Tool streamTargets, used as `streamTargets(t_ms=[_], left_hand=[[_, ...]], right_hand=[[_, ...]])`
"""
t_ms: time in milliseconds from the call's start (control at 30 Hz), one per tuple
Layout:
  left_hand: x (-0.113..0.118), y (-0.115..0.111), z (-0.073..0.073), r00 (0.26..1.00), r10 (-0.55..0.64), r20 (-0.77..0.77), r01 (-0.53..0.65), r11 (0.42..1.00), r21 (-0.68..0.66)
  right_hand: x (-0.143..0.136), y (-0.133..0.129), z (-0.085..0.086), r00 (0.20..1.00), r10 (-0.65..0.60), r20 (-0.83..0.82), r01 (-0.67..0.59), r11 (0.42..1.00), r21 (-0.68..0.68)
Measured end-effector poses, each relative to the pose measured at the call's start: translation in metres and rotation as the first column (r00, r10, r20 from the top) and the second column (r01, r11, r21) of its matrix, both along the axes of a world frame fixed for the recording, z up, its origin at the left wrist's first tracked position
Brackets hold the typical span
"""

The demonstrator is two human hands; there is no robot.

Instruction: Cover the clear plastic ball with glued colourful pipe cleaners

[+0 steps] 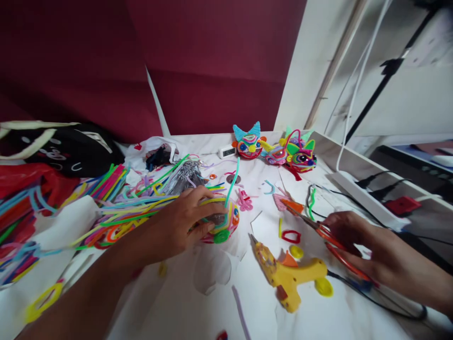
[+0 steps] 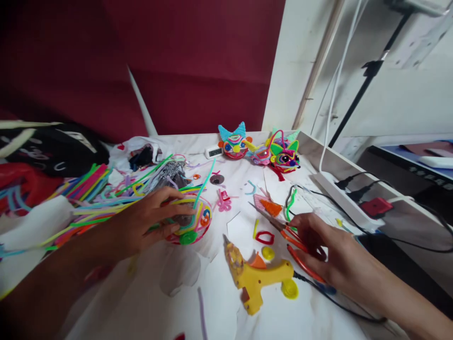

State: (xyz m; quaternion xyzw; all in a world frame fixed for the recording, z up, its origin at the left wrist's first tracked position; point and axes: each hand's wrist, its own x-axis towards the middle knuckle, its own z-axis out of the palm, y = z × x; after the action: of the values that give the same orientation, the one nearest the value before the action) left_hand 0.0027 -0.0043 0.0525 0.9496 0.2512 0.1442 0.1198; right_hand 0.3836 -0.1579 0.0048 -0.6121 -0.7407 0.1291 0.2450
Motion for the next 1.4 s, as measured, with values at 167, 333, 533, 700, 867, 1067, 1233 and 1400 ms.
streamTargets(t_ms=[167, 333, 533, 700, 867, 1067, 1233, 1400], left_hand=[[0.000, -0.001, 0.000, 1.000, 0.009, 0.001, -0.009, 1.000, -0.011], [0.000, -0.003, -0.001, 1.000, 0.014, -0.003, -0.014, 1.000, -0.003], [0.002, -0.004, 0.000, 1.000, 0.021, -0.001, -0.021, 1.000, -0.006], [0.002, -0.005, 0.000, 1.000, 0.027, 0.000, -0.027, 1.000, -0.007], [0.002, -0.006, 0.001, 1.000, 0.029, 0.000, -0.029, 1.000, -0.007], [0.003, -0.006, 0.001, 0.999, 0.033, 0.001, -0.033, 0.999, -0.007], [0.002, -0.006, -0.001, 0.999, 0.032, 0.013, -0.033, 0.999, 0.012], [0.002, -0.005, -0.002, 1.000, 0.018, 0.008, -0.018, 1.000, 0.003]], right_hand=[[-0.041, 0.028, 0.014, 0.990, 0.142, -0.026, -0.143, 0.987, -0.066], [-0.067, 0.061, 0.012, 0.956, 0.292, -0.041, -0.294, 0.954, -0.065], [-0.079, 0.077, 0.005, 0.948, 0.312, -0.072, -0.315, 0.948, -0.044], [-0.084, 0.085, 0.004, 0.932, 0.362, -0.035, -0.363, 0.931, -0.041], [-0.086, 0.091, 0.004, 0.917, 0.397, -0.032, -0.398, 0.917, -0.035], [-0.088, 0.094, 0.005, 0.918, 0.396, -0.005, -0.396, 0.918, -0.026], [-0.087, 0.098, 0.004, 0.914, 0.405, 0.036, -0.405, 0.914, -0.005], [-0.083, 0.104, -0.002, 0.908, 0.393, 0.142, -0.400, 0.916, 0.019]])
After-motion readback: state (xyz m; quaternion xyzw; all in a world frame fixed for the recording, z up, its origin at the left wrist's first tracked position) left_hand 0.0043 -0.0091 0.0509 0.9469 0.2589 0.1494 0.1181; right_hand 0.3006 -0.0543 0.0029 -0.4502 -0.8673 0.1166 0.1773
